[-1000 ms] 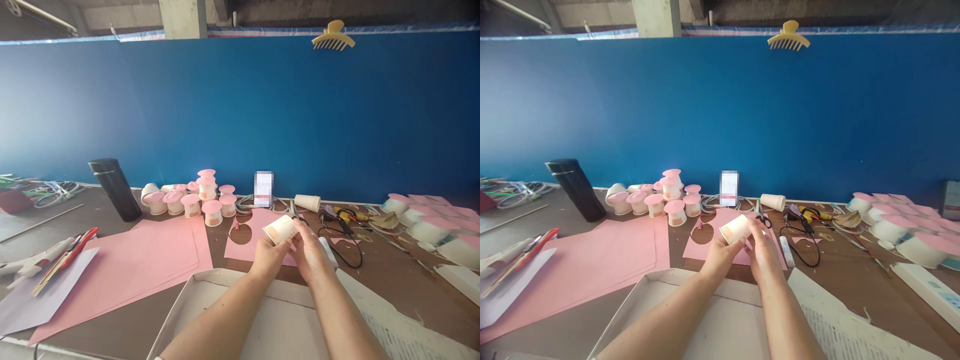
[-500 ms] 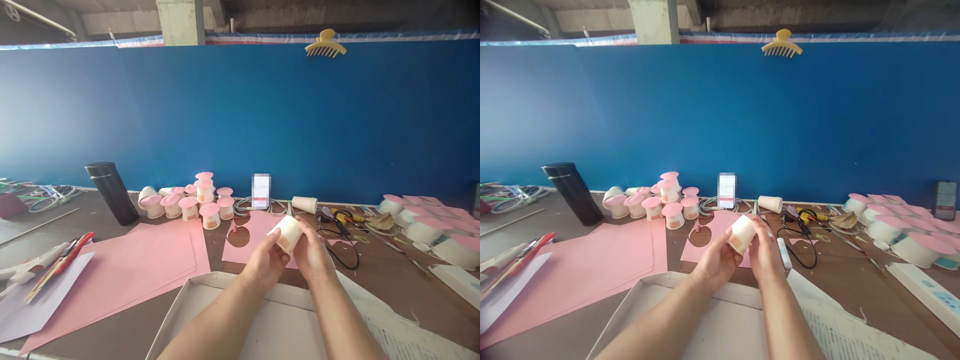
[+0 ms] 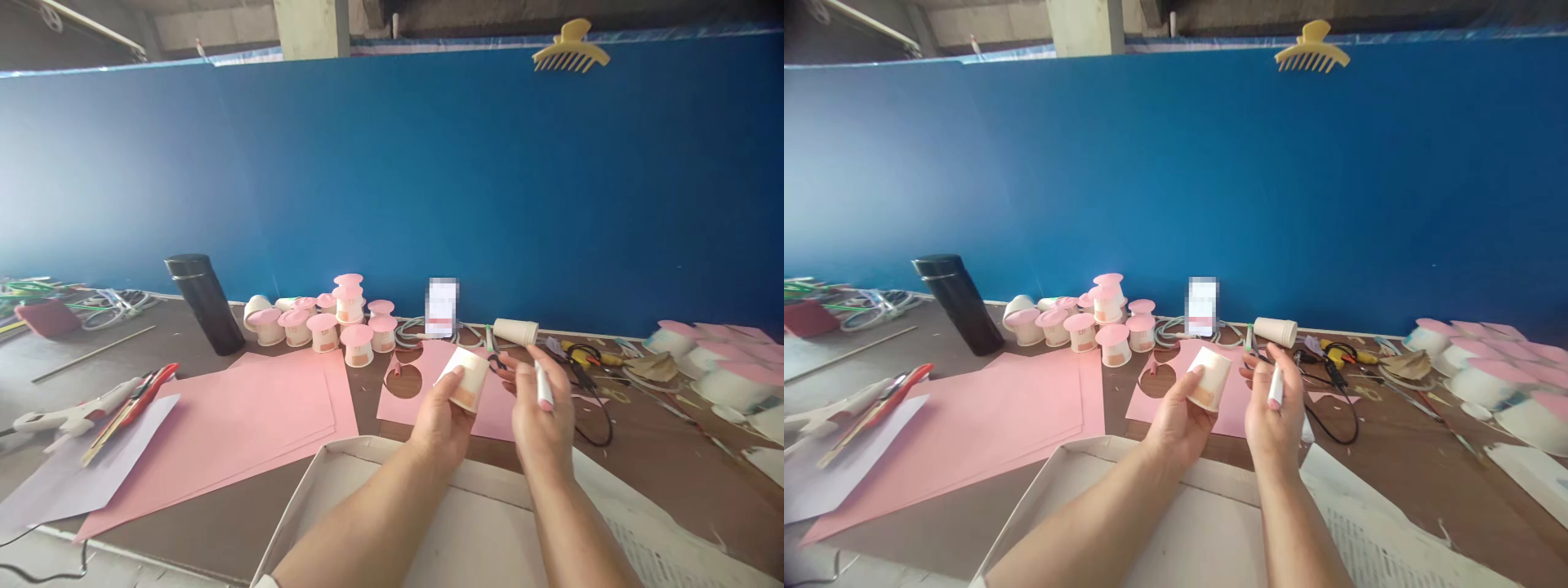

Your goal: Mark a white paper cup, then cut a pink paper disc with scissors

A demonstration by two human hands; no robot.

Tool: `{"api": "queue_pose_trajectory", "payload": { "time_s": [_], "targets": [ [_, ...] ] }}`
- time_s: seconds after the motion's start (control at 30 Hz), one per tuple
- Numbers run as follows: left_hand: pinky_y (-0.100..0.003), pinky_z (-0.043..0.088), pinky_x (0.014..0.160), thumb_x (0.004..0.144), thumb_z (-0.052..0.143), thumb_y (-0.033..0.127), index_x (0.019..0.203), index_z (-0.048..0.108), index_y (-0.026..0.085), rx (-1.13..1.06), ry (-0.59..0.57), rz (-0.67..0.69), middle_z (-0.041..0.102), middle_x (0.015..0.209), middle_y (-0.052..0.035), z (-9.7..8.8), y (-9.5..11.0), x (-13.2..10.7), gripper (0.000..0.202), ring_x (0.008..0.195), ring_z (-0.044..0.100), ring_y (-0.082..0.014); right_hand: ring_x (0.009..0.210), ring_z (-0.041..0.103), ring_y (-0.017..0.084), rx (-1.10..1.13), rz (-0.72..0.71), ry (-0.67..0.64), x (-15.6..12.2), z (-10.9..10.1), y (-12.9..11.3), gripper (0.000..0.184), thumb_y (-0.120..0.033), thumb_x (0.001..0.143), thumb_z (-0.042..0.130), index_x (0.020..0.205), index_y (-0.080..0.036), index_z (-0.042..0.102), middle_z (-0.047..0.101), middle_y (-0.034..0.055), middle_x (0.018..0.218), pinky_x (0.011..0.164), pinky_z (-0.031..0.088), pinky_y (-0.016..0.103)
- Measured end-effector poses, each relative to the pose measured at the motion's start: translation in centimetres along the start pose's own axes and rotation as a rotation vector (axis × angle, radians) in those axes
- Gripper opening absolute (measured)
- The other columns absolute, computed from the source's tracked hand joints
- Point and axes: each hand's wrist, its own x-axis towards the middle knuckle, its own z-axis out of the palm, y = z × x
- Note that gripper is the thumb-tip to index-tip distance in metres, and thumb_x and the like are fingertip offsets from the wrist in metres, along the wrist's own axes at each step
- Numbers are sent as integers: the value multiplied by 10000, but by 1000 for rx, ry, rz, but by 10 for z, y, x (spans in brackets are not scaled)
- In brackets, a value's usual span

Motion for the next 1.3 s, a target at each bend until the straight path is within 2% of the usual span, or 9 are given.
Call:
{"api": "queue_pose_trajectory", "payload": {
  "time_s": [0.1, 0.23, 0.33, 0.47, 0.77, 0.9, 1.03, 1.13, 1.3],
  "targets": [
    [-200, 512, 742, 736, 715, 244, 990, 677, 134, 16, 23, 40, 696, 1069, -89, 0, 0, 1, 279, 973, 643, -172, 724, 628, 165, -172, -33, 23, -5, -4, -11, 435, -405, 899, 509, 1298, -244, 569, 689, 64, 960, 706, 508, 335],
    [-210, 507, 790, 748, 707, 253, 1002, 681, 136, 36, 6, 77, 692, 1096, -87, -1, 0, 4, 281, 1022, 634, -180, 659, 595, 138, -176, -157, -54, -12, -6, -16, 424, -458, 904, 502, 1246, -235, 619, 666, 98, 1089, 648, 497, 316],
    [-216, 503, 804, 749, 710, 264, 1004, 687, 137, 56, 13, 89, 689, 1114, -87, -4, 0, 8, 286, 1034, 632, -184, 618, 581, 134, -153, -221, -94, -14, -5, -14, 381, -454, 887, 540, 1121, -185, 674, 681, 95, 951, 597, 493, 303],
    [-215, 501, 812, 754, 704, 257, 1011, 686, 130, 53, -2, 100, 687, 1120, -91, -6, -2, 12, 287, 1012, 637, -174, 540, 562, 131, -68, -194, -109, -13, -2, -11, 339, -439, 856, 591, 1004, -144, 670, 650, 48, 721, 526, 483, 286],
    [-206, 514, 763, 753, 701, 225, 970, 686, 125, 54, 28, 91, 701, 1062, -89, -8, -3, 15, 240, 944, 653, -160, 500, 554, 116, -114, -219, -119, -13, 0, -12, 281, -407, 856, 588, 919, -145, 667, 636, 29, 671, 499, 465, 260],
    [-203, 520, 776, 753, 704, 230, 1006, 671, 119, 69, 55, 96, 691, 1100, -99, -8, -2, 17, 279, 976, 651, -166, 515, 558, 126, -156, -172, -94, -13, 0, -13, 294, -419, 871, 566, 925, -148, 667, 620, 17, 628, 524, 462, 268],
    [-198, 529, 760, 736, 723, 235, 1020, 657, 118, 64, 135, 108, 687, 1117, -107, -10, 0, 20, 314, 999, 651, -177, 522, 554, 121, -151, -152, -49, -14, 0, -13, 341, -442, 881, 549, 1003, -150, 674, 654, 44, 713, 532, 464, 271],
    [-197, 534, 738, 733, 728, 235, 1002, 663, 116, 53, 136, 119, 696, 1091, -111, -12, 1, 24, 302, 975, 662, -180, 516, 551, 106, -158, -173, -27, -13, 3, -8, 344, -427, 901, 520, 1105, -188, 659, 687, 57, 836, 550, 482, 271],
    [-196, 539, 717, 730, 728, 220, 969, 671, 108, 23, 131, 127, 703, 1054, -115, -20, 2, 35, 270, 922, 674, -173, 590, 617, 134, -207, -224, -72, 18, 24, 17, 364, -400, 930, 420, 1165, -206, 619, 709, 72, 944, 644, 532, 319]
  ]
}}
